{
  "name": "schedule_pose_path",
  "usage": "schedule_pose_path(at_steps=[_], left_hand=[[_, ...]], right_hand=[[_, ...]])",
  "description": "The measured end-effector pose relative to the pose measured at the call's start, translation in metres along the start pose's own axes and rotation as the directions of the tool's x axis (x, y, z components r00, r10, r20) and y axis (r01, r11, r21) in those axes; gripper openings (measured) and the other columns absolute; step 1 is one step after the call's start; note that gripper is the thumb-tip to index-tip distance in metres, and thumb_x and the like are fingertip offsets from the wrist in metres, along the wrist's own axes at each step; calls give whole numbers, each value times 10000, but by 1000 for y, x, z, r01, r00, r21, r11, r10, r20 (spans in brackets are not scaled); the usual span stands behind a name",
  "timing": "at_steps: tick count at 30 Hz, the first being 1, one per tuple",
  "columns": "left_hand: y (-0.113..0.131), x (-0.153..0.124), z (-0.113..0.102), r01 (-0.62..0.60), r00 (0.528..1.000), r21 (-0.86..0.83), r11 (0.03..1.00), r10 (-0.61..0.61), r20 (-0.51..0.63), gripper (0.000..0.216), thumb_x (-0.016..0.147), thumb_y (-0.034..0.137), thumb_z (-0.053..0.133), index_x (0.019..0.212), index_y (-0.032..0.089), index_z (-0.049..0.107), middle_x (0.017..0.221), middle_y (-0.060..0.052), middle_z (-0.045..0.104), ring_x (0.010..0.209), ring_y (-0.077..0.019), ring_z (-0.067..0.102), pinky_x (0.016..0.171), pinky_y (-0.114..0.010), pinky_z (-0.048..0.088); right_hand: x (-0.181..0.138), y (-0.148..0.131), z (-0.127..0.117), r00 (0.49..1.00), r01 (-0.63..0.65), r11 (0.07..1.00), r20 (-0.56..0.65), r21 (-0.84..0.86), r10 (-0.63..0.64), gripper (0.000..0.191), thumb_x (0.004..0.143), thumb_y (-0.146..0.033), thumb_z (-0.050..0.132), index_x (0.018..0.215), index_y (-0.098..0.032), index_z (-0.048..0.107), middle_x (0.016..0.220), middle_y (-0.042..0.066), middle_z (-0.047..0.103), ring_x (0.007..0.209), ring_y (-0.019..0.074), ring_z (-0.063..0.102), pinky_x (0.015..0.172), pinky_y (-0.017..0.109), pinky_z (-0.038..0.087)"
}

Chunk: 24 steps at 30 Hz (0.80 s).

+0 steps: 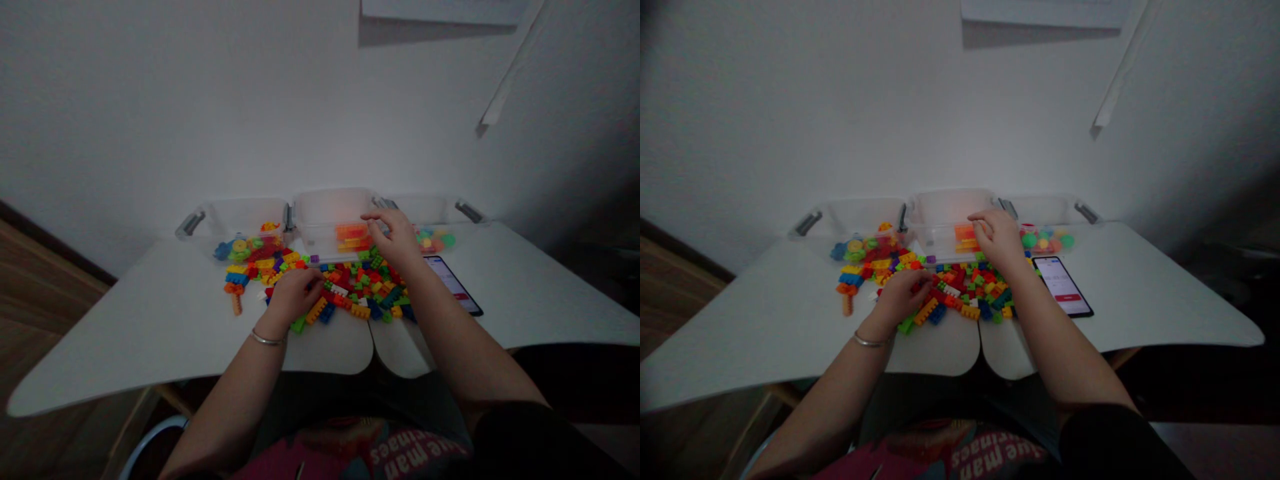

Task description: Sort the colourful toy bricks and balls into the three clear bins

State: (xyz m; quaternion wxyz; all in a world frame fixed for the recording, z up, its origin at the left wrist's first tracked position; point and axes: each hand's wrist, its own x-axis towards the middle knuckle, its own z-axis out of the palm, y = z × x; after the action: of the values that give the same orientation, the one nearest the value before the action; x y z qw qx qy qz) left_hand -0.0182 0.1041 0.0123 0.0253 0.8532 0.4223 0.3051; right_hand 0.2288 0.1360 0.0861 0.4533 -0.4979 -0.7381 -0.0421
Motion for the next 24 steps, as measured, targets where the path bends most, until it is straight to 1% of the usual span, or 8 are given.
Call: schedule_pose_path(at_steps=[3,6,9,12,15,19,22,24], left_hand=[[2,1,-1,1,1000,14,1000,-1,1,106,872,235,553,895,209,654,817,-34,706,771,-193,645,713,-319,484],[4,1,-1,-3,1000,14,1000,3,-5,104,870,226,554,895,209,653,810,-31,703,764,-190,643,709,-315,482],[4,1,-1,-2,1000,8,1000,2,-2,100,866,224,558,893,205,653,810,-33,703,758,-191,641,696,-314,480],[4,1,-1,7,1000,-5,1000,-7,10,93,853,211,573,897,205,655,814,-34,704,761,-191,642,702,-318,483],[3,1,-1,14,1000,-23,1000,-14,20,99,850,200,574,906,207,655,837,-35,707,786,-198,648,724,-328,488],[3,2,0,8,999,-29,1000,-6,53,102,858,200,569,912,195,656,858,-49,699,812,-210,640,748,-353,494],[3,3,1,-55,994,-44,997,59,88,97,860,194,572,904,184,658,857,-57,682,836,-208,617,780,-364,498],[2,4,1,-107,989,-64,992,113,98,99,854,184,583,912,180,664,897,-63,679,891,-208,605,826,-373,497]], right_hand=[[-21,-16,2,998,57,997,32,59,-59,231,888,-239,467,965,-215,684,1015,68,717,1012,241,619,950,412,446],[-45,-29,11,993,59,994,96,94,-68,207,894,-248,492,984,-223,677,1010,66,715,988,237,624,916,403,459],[-69,-38,23,978,44,997,199,63,-56,178,864,-224,548,993,-220,671,1014,66,710,986,241,618,924,410,456],[-87,-41,32,957,69,998,283,4,-67,138,849,-238,588,953,-206,671,1038,83,703,1011,255,604,948,426,450],[-96,-40,37,938,105,993,335,-47,-84,106,821,-254,627,906,-211,673,1069,86,695,1051,270,585,973,449,439],[-102,-34,38,932,107,990,355,-90,-69,166,781,-269,667,936,-210,675,1086,89,687,1075,284,563,998,474,428],[-104,-31,39,937,103,990,345,-100,-63,186,793,-240,640,971,-198,676,1090,93,686,1075,277,562,1008,472,425],[-105,-29,40,942,96,988,331,-119,-51,192,804,-220,620,985,-196,679,1097,100,685,1081,280,560,1004,476,427]])
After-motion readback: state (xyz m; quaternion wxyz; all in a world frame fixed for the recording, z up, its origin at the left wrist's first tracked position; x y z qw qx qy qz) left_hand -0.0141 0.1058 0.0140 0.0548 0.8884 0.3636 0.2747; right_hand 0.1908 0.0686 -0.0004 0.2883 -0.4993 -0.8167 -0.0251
